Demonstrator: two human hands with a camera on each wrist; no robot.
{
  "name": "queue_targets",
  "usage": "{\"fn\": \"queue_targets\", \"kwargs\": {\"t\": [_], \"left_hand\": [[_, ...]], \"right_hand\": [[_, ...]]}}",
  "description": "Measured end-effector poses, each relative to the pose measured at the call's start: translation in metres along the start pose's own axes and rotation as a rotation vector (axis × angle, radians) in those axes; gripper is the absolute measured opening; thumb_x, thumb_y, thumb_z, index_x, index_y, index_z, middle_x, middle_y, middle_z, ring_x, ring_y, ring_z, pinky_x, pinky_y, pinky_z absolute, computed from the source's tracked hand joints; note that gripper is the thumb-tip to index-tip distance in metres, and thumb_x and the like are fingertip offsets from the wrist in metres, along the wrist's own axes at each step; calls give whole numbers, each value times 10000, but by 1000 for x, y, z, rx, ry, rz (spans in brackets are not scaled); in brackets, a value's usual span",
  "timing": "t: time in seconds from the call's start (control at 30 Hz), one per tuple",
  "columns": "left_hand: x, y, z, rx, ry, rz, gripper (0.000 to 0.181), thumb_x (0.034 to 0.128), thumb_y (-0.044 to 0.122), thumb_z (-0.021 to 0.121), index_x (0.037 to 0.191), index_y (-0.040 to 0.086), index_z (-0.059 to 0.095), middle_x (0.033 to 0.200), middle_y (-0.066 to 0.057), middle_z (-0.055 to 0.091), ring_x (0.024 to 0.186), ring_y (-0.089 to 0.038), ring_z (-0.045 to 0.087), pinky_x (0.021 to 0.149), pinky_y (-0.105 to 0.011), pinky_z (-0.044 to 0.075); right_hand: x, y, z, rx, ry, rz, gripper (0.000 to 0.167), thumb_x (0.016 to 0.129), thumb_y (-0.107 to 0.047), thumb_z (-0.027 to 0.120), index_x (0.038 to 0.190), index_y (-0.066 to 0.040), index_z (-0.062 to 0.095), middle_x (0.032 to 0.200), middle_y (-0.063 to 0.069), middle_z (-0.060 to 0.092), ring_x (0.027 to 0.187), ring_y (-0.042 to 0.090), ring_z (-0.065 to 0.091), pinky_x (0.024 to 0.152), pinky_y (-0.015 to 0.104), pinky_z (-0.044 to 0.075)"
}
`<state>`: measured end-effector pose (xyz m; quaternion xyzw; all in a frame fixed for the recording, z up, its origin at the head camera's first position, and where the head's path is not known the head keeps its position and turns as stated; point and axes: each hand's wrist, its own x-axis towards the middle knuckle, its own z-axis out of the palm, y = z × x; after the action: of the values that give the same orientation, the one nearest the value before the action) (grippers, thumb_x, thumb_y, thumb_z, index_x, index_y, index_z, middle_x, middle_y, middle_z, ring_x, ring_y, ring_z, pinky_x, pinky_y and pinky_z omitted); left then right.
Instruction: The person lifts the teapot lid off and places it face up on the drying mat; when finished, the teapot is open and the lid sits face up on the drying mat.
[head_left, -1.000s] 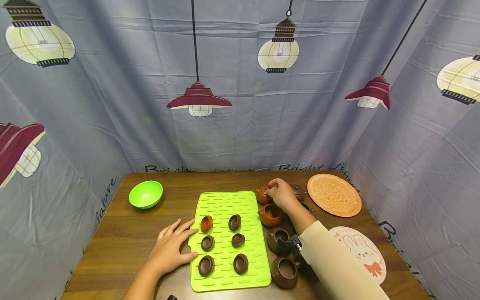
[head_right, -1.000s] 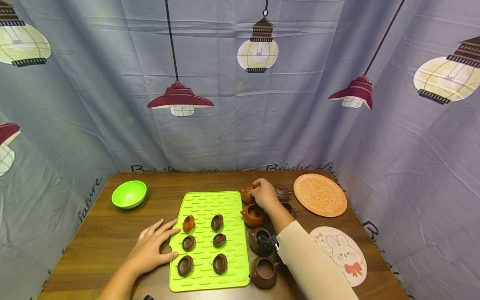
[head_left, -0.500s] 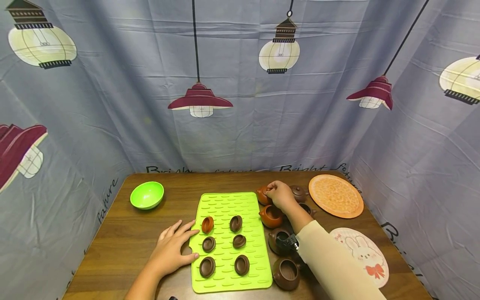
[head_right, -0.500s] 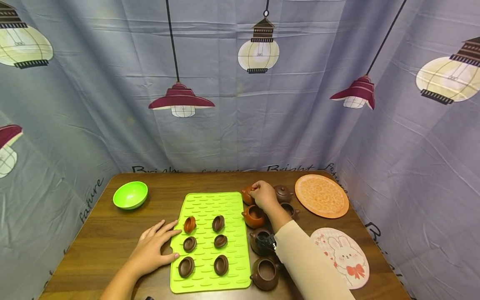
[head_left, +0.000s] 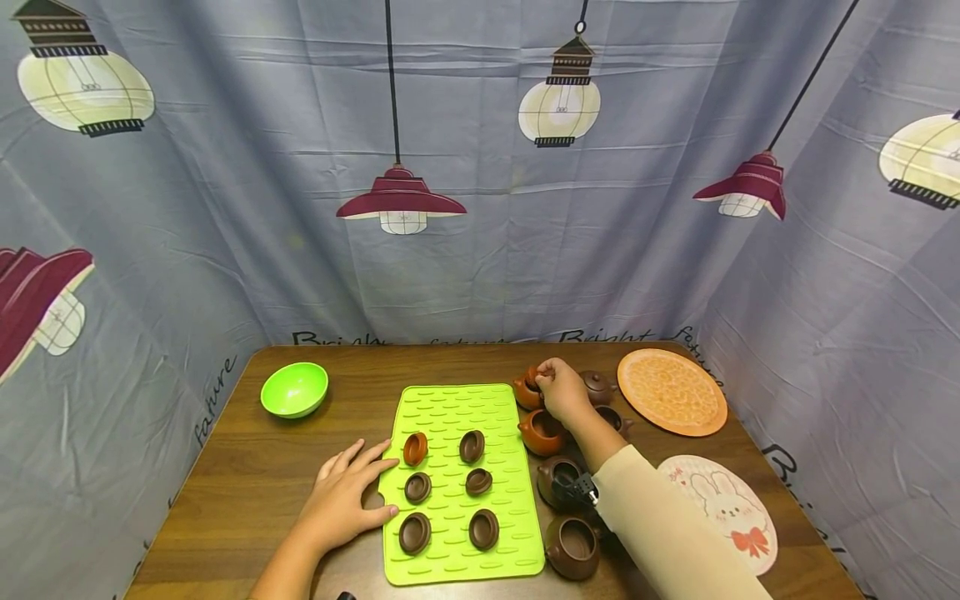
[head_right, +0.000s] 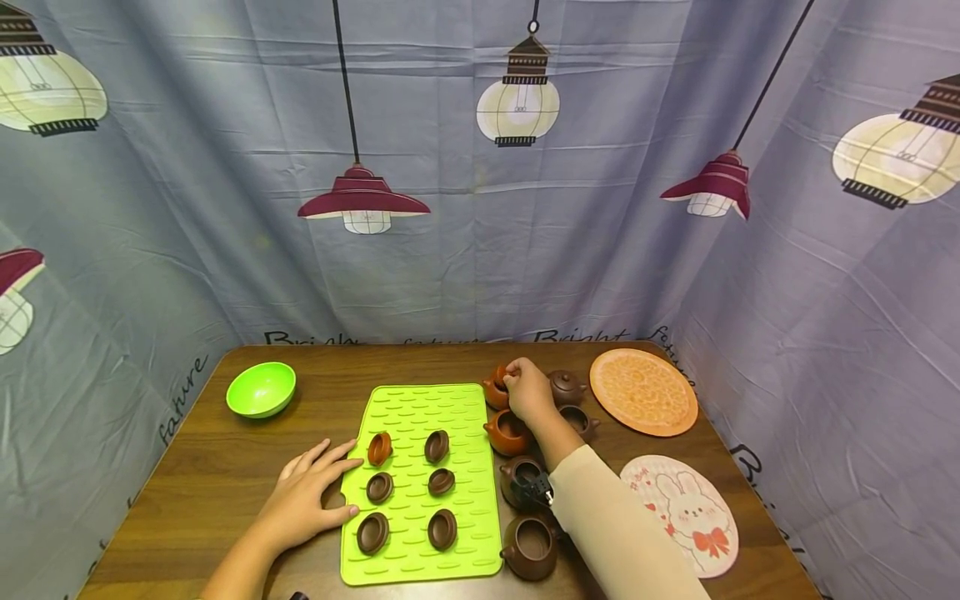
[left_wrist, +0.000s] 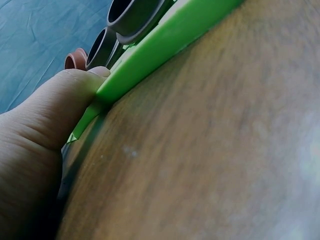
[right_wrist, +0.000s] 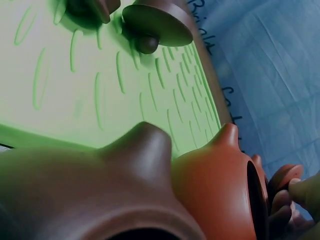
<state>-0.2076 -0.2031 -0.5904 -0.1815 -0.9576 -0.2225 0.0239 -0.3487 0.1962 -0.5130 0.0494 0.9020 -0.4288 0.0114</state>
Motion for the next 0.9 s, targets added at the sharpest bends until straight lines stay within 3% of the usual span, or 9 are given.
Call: {"fn": "queue_targets", "kwargs": {"t": [0.3,0.53,0.7,0.9], "left_hand": [[-1,0,-1,-8,-3,-1,738,832,656,771,1490,375,590,1689,145,353,1575,-358,285,1209,-666,163],[0,1,-1,-7,-5,-4,741,832,647,772,1493,367,589,1690,133,358,1576,-361,285,1211,-670,162],[0,1,-1,-7,-5,-4,737,832,638,776,1492,366,591,1689,133,360,1577,-357,284,1210,-670,169],[0,0,-1,-1,-2,-3,736,831,636,776,1493,373,588,1689,140,356,1578,-352,284,1212,-667,170]], "right_hand": [[-2,-5,6,280,-59,33,185,1124,-134,458,1248,-5,508,1097,188,662,877,255,675,740,320,577],[-3,-9,12,487,-151,82,209,1127,-86,399,1309,3,452,1182,215,636,825,190,605,675,261,496],[-3,-12,16,650,-197,113,242,1127,-71,413,1354,-1,456,1311,311,599,766,129,549,620,204,459],[-5,-16,22,754,-238,166,264,1118,-61,445,1379,-50,482,1397,344,567,724,93,503,566,161,416]]}}
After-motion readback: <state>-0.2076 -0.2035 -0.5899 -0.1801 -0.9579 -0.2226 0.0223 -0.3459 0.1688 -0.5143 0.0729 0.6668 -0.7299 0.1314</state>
